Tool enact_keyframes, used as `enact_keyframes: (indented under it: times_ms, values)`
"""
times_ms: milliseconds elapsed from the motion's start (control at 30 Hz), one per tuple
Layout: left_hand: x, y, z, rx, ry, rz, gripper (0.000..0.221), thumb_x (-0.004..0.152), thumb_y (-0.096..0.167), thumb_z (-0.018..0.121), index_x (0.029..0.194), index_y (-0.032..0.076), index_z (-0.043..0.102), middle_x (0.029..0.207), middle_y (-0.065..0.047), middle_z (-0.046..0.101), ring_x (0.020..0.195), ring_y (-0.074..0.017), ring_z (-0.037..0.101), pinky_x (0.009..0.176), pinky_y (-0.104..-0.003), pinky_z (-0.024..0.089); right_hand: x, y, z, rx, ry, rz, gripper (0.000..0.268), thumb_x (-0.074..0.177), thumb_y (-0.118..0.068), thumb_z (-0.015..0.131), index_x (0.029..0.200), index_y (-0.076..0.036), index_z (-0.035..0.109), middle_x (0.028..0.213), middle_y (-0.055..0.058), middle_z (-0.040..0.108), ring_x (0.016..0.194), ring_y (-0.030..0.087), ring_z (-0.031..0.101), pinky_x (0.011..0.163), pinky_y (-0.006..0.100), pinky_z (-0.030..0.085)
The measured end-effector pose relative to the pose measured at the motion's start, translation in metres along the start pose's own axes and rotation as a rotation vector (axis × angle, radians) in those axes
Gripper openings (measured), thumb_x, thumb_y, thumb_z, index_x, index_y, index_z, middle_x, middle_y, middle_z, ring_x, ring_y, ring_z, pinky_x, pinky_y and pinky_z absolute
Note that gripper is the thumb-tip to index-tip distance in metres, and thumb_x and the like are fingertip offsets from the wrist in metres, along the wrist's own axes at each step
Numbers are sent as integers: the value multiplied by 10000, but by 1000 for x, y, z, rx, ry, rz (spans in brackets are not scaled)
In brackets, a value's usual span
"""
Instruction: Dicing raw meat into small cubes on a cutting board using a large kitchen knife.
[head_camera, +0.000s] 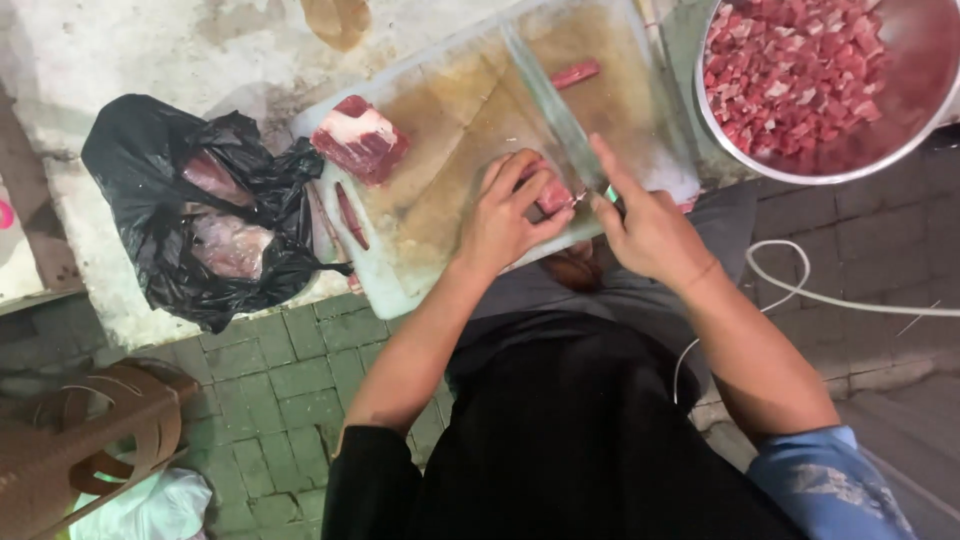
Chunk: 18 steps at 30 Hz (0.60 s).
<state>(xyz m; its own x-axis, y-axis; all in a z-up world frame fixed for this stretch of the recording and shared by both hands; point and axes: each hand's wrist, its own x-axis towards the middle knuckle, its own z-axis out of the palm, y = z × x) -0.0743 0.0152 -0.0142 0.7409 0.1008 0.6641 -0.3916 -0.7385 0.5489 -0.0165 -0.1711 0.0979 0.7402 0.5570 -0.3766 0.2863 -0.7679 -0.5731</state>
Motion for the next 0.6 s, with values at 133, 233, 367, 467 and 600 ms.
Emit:
enact_keyframes:
  times_ms: [133, 233, 367, 467, 600]
  values:
    - [-2, 4, -13, -62, -13, 14, 328, 794, 294, 806, 1037, 102, 696, 1179, -145, 606, 1052, -370, 625, 925, -446, 522, -9, -15, -6, 53, 27, -1, 674, 957, -244, 481, 1574, -352, 232, 972, 310, 688, 967, 516, 632, 856, 604, 516]
    - [-1, 5, -14, -39, -29, 49, 235, 826, 232, 780, 1007, 103, 703, 1145, -139, 612, 1057, -366, 607, 949, -440, 505, -15, -18, -3, 5, 58, -55, 672, 950, -229, 495, 1573, -323, 259, 969, 294, 697, 945, 510, 646, 831, 610, 524]
    - [-6, 0, -9, 22, -51, 55, 221, 834, 269, 773, 985, 120, 710, 1094, -115, 621, 1013, -344, 612, 933, -412, 515, -17, -13, 5, -88, 11, -50, 657, 954, -243, 474, 1569, -327, 257, 964, 269, 705, 911, 494, 667, 791, 614, 532]
    - [-5, 0, -9, 39, -59, 55, 234, 836, 275, 772, 997, 120, 704, 1090, -116, 619, 1002, -345, 613, 924, -408, 520, -20, -12, 8, -152, -64, -13, 657, 957, -268, 442, 1570, -352, 221, 971, 249, 708, 886, 492, 678, 779, 614, 536]
    - [-4, 0, -8, 53, -77, 37, 242, 844, 274, 764, 1015, 117, 695, 1102, -118, 614, 1005, -348, 611, 914, -413, 527, -28, -16, 6, -158, -138, 45, 647, 975, -266, 421, 1577, -347, 197, 975, 238, 705, 877, 489, 685, 763, 612, 545]
